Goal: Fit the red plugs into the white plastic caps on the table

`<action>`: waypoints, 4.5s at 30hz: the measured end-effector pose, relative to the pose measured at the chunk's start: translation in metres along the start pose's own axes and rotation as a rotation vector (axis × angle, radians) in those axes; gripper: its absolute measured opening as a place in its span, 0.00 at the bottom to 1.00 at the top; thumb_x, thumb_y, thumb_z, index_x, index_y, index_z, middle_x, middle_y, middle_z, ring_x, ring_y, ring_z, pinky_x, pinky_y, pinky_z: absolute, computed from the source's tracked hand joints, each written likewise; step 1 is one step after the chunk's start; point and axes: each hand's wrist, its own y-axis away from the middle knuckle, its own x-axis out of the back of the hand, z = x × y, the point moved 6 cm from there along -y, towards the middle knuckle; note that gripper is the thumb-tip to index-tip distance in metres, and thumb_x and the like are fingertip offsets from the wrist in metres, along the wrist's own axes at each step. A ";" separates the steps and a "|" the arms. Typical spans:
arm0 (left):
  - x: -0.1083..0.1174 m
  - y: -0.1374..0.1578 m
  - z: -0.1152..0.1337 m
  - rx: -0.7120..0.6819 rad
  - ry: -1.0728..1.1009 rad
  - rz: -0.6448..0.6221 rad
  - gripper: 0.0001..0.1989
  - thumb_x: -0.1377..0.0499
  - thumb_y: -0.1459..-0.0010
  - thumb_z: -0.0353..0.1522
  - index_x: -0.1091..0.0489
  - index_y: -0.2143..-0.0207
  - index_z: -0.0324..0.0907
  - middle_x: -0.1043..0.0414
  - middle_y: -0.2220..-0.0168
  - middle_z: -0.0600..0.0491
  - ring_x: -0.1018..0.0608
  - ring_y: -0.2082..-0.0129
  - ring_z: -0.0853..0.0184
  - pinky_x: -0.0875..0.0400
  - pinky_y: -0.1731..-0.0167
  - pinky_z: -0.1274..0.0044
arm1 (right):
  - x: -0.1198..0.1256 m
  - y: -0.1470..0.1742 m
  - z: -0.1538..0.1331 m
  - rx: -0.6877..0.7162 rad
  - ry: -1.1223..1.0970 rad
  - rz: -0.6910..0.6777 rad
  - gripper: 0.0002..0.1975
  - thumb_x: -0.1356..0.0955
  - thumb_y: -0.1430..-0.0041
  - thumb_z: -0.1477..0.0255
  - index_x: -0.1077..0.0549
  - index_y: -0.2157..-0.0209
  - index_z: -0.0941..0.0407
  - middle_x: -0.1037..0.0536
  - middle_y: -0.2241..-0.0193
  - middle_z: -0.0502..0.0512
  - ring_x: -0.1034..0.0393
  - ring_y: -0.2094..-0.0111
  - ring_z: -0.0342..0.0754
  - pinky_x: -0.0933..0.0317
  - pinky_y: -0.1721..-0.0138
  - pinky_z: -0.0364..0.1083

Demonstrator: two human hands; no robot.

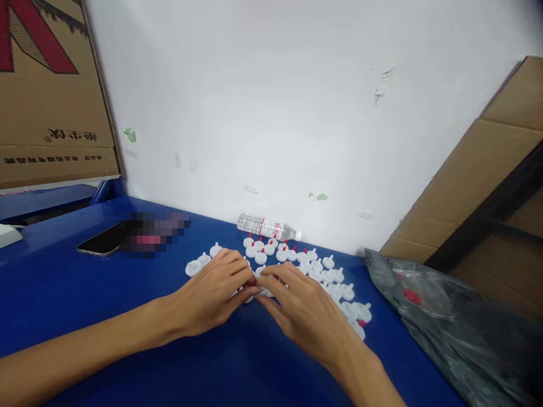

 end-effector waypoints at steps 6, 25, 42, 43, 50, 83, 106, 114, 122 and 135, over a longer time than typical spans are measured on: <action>0.000 0.003 -0.005 -0.004 -0.005 0.041 0.07 0.45 0.29 0.34 0.36 0.63 0.42 0.32 0.67 0.54 0.34 0.65 0.64 0.43 0.61 0.71 | 0.004 0.000 0.001 0.023 0.011 0.054 0.08 0.31 0.34 0.73 0.27 0.54 0.57 0.22 0.58 0.58 0.26 0.58 0.52 0.27 0.58 0.50; 0.013 -0.003 -0.024 0.202 -0.010 0.015 0.14 0.51 0.28 0.34 0.34 0.68 0.41 0.31 0.68 0.55 0.34 0.66 0.65 0.43 0.60 0.70 | 0.038 0.019 0.074 -0.377 -0.053 0.005 0.06 0.32 0.34 0.64 0.23 0.58 0.49 0.19 0.62 0.50 0.25 0.59 0.51 0.32 0.58 0.50; 0.004 0.000 -0.031 0.228 -0.145 -0.032 0.10 0.49 0.30 0.33 0.28 0.55 0.41 0.27 0.59 0.50 0.29 0.61 0.62 0.39 0.57 0.67 | 0.006 0.027 0.071 -0.518 -0.219 -0.445 0.07 0.29 0.39 0.63 0.19 0.63 0.47 0.21 0.63 0.49 0.28 0.66 0.47 0.41 0.66 0.45; 0.003 0.001 -0.031 0.228 -0.150 -0.033 0.10 0.49 0.30 0.33 0.29 0.54 0.41 0.26 0.59 0.50 0.29 0.61 0.62 0.39 0.56 0.66 | 0.009 0.028 0.073 -0.526 -0.228 -0.438 0.08 0.29 0.39 0.61 0.19 0.62 0.47 0.20 0.63 0.49 0.28 0.66 0.46 0.40 0.66 0.44; -0.001 0.001 -0.035 0.228 -0.154 -0.058 0.11 0.49 0.30 0.32 0.29 0.52 0.41 0.25 0.58 0.49 0.27 0.59 0.60 0.38 0.54 0.65 | 0.012 0.049 0.081 -0.612 -0.493 -0.552 0.12 0.24 0.48 0.63 0.18 0.63 0.52 0.21 0.70 0.50 0.33 0.77 0.43 0.44 0.79 0.41; 0.003 0.004 0.008 -0.036 0.058 -0.028 0.07 0.47 0.34 0.27 0.32 0.55 0.42 0.29 0.64 0.50 0.32 0.63 0.62 0.39 0.59 0.69 | 0.010 0.008 0.033 -0.370 -0.400 -0.110 0.04 0.31 0.37 0.73 0.27 0.62 0.50 0.23 0.64 0.47 0.28 0.62 0.46 0.34 0.59 0.46; -0.001 0.003 0.004 0.006 0.263 -0.115 0.15 0.57 0.26 0.31 0.43 0.69 0.43 0.38 0.70 0.55 0.36 0.70 0.66 0.41 0.63 0.73 | -0.003 -0.002 -0.002 -0.014 -0.158 -0.024 0.03 0.31 0.33 0.69 0.26 0.63 0.54 0.22 0.69 0.48 0.31 0.65 0.46 0.41 0.53 0.49; 0.002 0.000 0.000 0.145 0.379 -0.051 0.20 0.60 0.25 0.36 0.45 0.72 0.43 0.39 0.73 0.57 0.37 0.72 0.67 0.40 0.64 0.74 | 0.014 -0.003 -0.014 0.091 0.084 0.220 0.03 0.33 0.31 0.70 0.26 0.59 0.54 0.18 0.63 0.50 0.29 0.67 0.45 0.43 0.48 0.52; 0.007 0.004 0.006 0.029 0.383 0.015 0.18 0.59 0.27 0.31 0.46 0.73 0.42 0.40 0.75 0.56 0.40 0.73 0.68 0.43 0.64 0.71 | 0.019 -0.002 -0.024 0.199 0.088 0.352 0.07 0.32 0.32 0.67 0.26 0.60 0.56 0.18 0.65 0.51 0.32 0.71 0.44 0.40 0.60 0.49; 0.004 0.007 0.002 -0.016 0.292 -0.034 0.12 0.51 0.29 0.32 0.42 0.70 0.42 0.38 0.70 0.54 0.37 0.67 0.65 0.41 0.64 0.72 | 0.011 0.000 -0.019 0.172 0.018 0.328 0.06 0.33 0.31 0.67 0.28 0.60 0.56 0.19 0.69 0.50 0.30 0.70 0.44 0.41 0.57 0.50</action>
